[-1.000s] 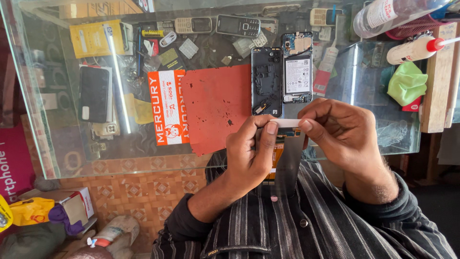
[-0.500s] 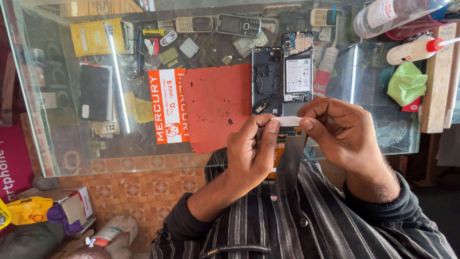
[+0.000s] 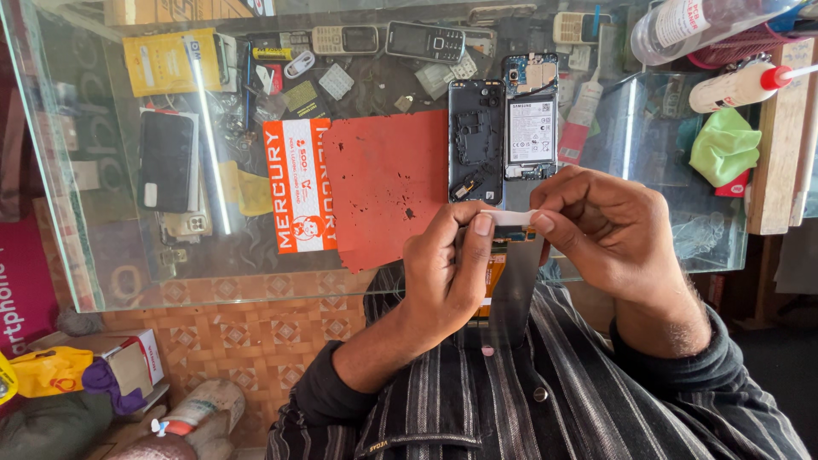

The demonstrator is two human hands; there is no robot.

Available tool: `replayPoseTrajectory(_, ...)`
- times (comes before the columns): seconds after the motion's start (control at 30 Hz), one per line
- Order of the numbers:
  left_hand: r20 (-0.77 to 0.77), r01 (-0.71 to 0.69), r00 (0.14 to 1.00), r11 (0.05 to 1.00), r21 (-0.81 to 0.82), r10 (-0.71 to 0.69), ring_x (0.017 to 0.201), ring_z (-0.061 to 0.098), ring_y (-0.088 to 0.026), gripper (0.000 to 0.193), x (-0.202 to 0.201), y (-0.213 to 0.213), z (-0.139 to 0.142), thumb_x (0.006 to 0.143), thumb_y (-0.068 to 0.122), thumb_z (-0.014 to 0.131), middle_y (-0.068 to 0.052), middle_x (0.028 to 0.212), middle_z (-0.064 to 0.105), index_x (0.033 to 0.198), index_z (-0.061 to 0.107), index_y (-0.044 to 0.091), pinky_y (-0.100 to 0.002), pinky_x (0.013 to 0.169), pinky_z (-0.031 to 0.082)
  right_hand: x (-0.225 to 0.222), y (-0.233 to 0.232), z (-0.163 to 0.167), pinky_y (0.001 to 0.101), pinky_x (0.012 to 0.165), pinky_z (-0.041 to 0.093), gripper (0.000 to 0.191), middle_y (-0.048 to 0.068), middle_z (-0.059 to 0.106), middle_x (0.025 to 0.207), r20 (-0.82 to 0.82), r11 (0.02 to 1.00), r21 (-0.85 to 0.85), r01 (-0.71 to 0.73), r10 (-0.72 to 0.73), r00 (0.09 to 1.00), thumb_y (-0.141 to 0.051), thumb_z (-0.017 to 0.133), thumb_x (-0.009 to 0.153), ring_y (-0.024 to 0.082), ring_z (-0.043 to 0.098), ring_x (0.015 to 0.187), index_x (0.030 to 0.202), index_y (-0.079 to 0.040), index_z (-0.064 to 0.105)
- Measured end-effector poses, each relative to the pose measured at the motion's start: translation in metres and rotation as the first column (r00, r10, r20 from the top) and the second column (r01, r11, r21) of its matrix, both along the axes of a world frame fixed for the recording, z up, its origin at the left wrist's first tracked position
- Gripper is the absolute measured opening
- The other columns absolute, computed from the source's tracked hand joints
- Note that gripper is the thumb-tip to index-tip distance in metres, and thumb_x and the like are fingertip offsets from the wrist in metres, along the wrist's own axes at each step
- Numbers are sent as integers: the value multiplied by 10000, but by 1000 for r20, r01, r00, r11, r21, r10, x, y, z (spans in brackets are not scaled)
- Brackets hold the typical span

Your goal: The person works on a disassembled smartphone at a glass counter. They peel strips of double-sided tape, cut pieces, and press them onto the phone's frame, then use a red and white glue pen to apply adhesive along the edges of the frame and around the display opening.

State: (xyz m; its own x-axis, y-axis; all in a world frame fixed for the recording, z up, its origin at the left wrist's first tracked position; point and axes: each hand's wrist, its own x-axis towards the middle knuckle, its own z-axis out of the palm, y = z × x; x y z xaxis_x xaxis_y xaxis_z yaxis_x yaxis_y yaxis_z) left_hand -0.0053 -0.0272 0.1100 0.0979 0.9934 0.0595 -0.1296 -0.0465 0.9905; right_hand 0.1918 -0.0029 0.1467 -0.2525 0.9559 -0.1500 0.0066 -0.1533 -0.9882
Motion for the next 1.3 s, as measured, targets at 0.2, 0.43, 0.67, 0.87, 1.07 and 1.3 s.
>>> replayPoseTrajectory(0.2,-7,5,1000,1000,-8,-5,625,526,24,162,0,0,3,1139,102,502,24,707,606,1132,618,-12,-211,515,396,0,-2,-2,241,758,549,49,116,650,1070,0,1000,18,11,-11,1000,58,637,1006,86,615,930,1036,88,612)
replayPoseTrajectory(0.43,5,10,1000,1000,-3,-10,637,554,22,165,0,0,2,1134,109,503,21,722,625,1130,614,-13,-210,522,417,3,0,-1,227,724,510,42,123,657,1063,-26,999,24,-31,32,999,58,641,1002,80,597,901,1029,78,615)
replayPoseTrajectory(0.67,-2,-35,999,999,16,35,608,461,27,133,1,-2,-4,1126,89,538,45,679,546,1110,626,-10,-221,513,333,5,1,-5,235,754,512,74,139,666,1099,-82,999,-6,-44,43,996,45,645,1009,96,611,928,1060,97,640)
replayPoseTrajectory(0.87,-19,-27,999,999,19,27,569,407,41,146,1,-3,-6,1113,93,543,62,627,490,1094,632,-22,-217,493,291,11,8,-5,258,827,543,182,182,681,1158,-252,993,-31,-114,102,962,-38,601,998,149,670,1005,1080,106,676)
replayPoseTrajectory(1.07,118,27,993,999,-47,-21,783,664,-10,180,0,-2,-3,1131,119,491,-23,881,715,1140,585,-35,-219,617,519,8,4,-1,288,778,574,186,182,678,1144,-94,997,-16,-74,72,993,-27,665,975,164,686,962,1096,114,676)
replayPoseTrajectory(1.3,40,-19,999,1000,-22,20,727,611,-6,156,2,-3,-2,1138,78,515,-38,828,696,1136,617,-40,-199,606,483,4,4,3,272,871,587,166,161,677,1149,69,983,149,-108,99,993,34,695,932,157,683,1037,1082,104,675)
